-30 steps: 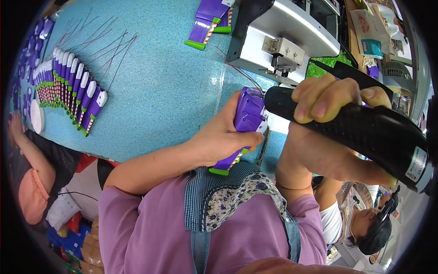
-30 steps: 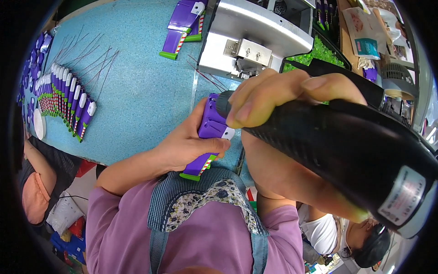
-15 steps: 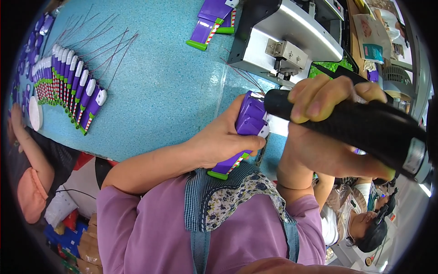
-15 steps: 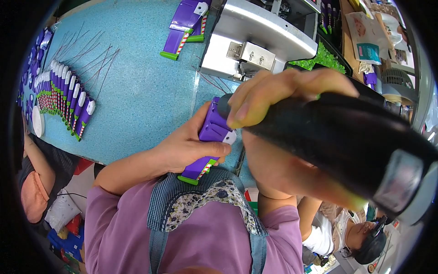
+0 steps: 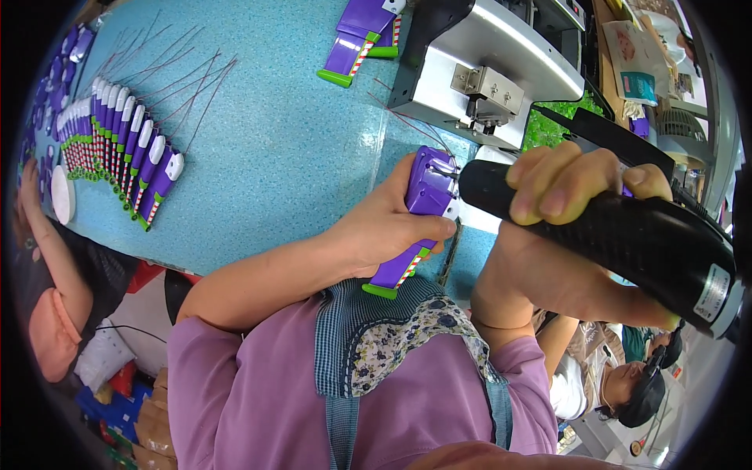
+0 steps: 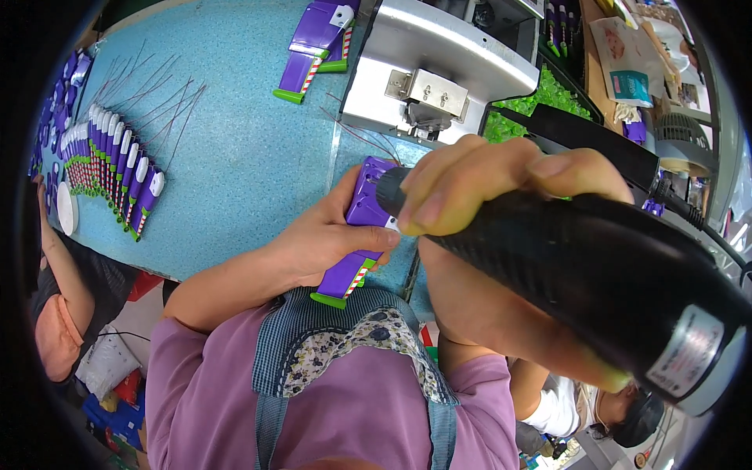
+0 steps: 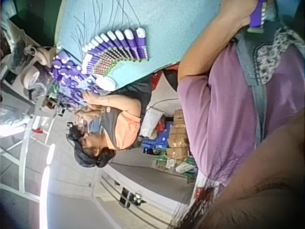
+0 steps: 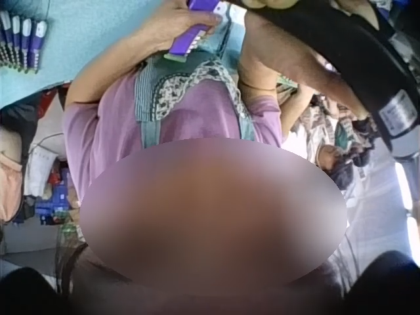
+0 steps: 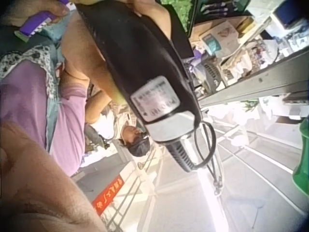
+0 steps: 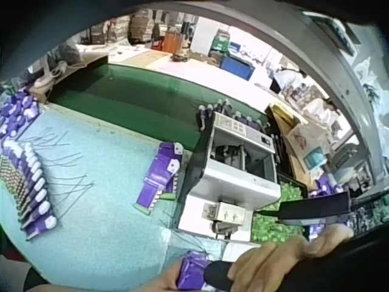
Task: The person places plastic toy parts into a container, then holds toy assemblies and drives screws into them using an electric screwdriver.
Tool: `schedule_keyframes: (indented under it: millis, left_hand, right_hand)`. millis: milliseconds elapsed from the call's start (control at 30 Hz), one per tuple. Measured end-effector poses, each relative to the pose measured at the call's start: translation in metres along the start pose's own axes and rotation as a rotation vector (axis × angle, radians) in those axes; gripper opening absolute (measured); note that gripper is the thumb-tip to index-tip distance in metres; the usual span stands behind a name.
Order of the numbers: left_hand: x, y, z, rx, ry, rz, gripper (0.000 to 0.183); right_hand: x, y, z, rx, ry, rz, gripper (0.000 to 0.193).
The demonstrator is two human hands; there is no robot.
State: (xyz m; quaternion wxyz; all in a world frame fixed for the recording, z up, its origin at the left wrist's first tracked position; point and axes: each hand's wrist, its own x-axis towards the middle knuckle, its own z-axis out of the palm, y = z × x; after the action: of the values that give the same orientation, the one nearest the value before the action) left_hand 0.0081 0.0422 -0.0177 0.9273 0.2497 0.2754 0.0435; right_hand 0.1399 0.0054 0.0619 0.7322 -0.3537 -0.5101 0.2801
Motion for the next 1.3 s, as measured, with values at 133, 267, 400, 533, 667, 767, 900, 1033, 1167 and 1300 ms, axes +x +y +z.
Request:
schedule_keyframes:
  millis: [133, 267, 400, 533, 667, 767, 900, 1033, 1167, 1300]
  left_hand:
    - [-0.001, 0.002, 0.004, -0.021, -0.007, 0.005, 0.069]
    - [-0.003, 0.003, 0.003, 0.026, 0.008, -0.02, 0.068]
    - [-0.002, 0.004, 0.003, 0.042, 0.007, 0.005, 0.065]
    - [-0.002, 0.006, 0.002, 0.032, 0.022, -0.02, 0.061]
    - [-0.002, 0.01, 0.006, 0.023, 0.046, -0.061, 0.06]
    - [-0.001, 0.008, 0.002, 0.009, 0.088, -0.063, 0.06]
    - [0.003, 0.001, 0.0, 0.003, 0.072, -0.022, 0.06]
    - [0.004, -0.001, 0.004, 0.046, 0.108, 0.039, 0.059]
    - [0.003, -0.004, 0.003, 0.03, 0.118, 0.019, 0.057]
    - [0.005, -0.005, 0.003, 0.052, 0.129, 0.06, 0.055]
  right_hand:
    - [-0.004, 0.01, -0.001, -0.032, 0.039, -0.027, 0.094]
    - [-0.005, 0.018, -0.002, -0.001, 0.022, -0.042, 0.094]
    - [0.0, 0.017, -0.009, 0.008, -0.025, -0.021, 0.094]
    - [0.026, 0.001, -0.019, 0.003, 0.022, -0.043, 0.091]
    - [0.032, 0.011, -0.038, 0.004, -0.03, -0.079, 0.094]
    - [0.016, 0.006, -0.02, 0.019, 0.031, -0.015, 0.091]
    - [0.003, -0.015, 0.004, 0.059, -0.017, 0.075, 0.086]
    - [-0.006, -0.006, 0.003, 0.047, -0.084, 0.074, 0.087]
    - [-0.011, 0.0, 0.004, 0.038, -0.085, 0.075, 0.085]
    - [-0.012, -0.003, 0.009, 0.054, -0.048, 0.093, 0.086]
